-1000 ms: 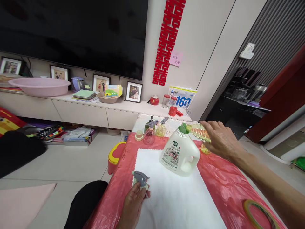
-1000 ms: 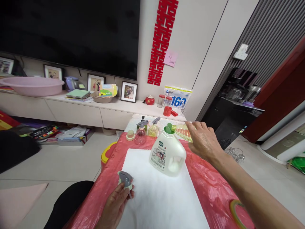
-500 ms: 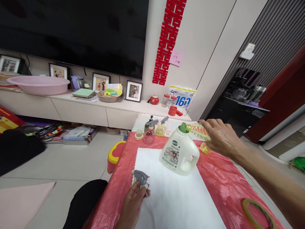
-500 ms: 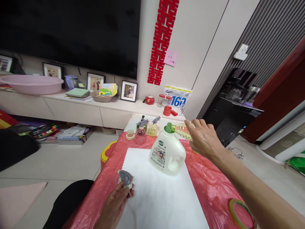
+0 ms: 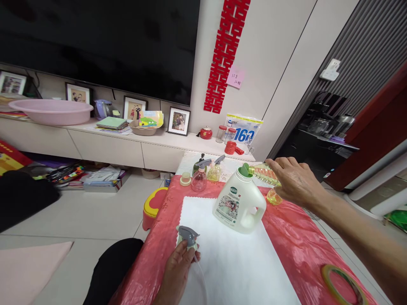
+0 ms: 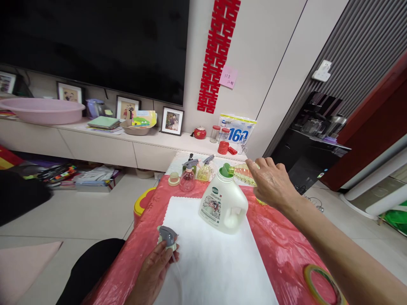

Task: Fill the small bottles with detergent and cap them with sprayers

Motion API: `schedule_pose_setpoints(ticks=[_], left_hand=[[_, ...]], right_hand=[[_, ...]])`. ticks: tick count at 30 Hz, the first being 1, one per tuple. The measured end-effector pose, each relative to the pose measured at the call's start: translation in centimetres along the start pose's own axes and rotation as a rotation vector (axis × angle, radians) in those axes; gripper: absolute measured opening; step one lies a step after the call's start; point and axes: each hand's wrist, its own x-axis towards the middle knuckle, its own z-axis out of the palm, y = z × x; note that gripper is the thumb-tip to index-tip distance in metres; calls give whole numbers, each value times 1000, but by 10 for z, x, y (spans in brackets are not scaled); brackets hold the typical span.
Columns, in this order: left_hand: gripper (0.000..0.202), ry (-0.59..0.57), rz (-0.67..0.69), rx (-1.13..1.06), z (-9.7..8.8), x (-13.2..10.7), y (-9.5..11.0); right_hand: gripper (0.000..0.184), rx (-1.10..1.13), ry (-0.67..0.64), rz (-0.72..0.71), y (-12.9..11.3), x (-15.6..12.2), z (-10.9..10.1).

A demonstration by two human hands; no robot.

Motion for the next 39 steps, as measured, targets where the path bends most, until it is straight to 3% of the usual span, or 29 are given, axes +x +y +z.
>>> schedule_pose_setpoints(ticks=[11, 39], left_hand=[[52, 5, 0, 3, 0, -1, 0], [48, -2, -33, -28, -4, 1, -3]], right_hand=[[66, -5, -18, -7, 0, 2, -4], [63, -160, 132, -111, -5, 10, -24]])
